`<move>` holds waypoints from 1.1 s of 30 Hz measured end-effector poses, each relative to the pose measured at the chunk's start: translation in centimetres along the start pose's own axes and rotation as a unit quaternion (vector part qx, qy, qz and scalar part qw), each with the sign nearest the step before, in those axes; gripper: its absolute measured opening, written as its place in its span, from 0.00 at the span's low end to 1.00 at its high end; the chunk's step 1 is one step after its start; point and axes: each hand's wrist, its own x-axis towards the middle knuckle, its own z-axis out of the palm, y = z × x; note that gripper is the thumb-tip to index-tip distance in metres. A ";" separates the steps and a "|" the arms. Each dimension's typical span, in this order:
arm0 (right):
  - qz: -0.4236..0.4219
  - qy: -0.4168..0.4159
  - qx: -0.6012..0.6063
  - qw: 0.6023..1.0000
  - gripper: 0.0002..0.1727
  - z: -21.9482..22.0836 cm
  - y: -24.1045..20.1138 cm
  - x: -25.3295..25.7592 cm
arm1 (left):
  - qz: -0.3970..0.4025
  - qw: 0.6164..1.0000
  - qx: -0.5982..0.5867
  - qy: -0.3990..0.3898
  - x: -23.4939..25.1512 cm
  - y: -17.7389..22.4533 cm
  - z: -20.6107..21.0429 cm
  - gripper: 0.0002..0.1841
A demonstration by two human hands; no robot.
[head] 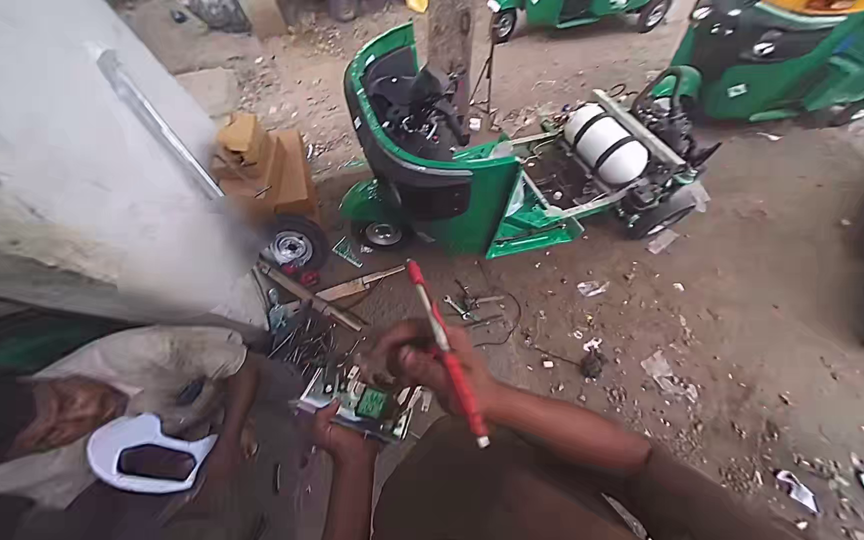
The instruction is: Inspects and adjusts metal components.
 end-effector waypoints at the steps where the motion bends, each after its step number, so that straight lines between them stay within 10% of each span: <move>1: 0.005 0.010 0.012 1.000 0.17 0.0 -1.0 0.5 | -0.033 0.997 -0.044 0.054 -1.5 -0.5 -0.8 0.17; 6: -0.068 -0.099 -0.149 0.981 0.08 -3.0 -4.0 3.1 | -0.066 0.973 -0.093 0.199 -2.2 2.1 0.3 0.20; 15: 0.009 -0.308 -0.277 0.910 0.13 -3.4 8.7 -4.9 | -0.055 0.961 -0.129 0.239 -3.8 4.1 -0.4 0.21; 33: 0.190 -0.122 -0.295 0.928 0.07 -5.0 17.5 -5.8 | -0.151 0.937 -0.083 0.304 0.6 -1.5 0.9 0.21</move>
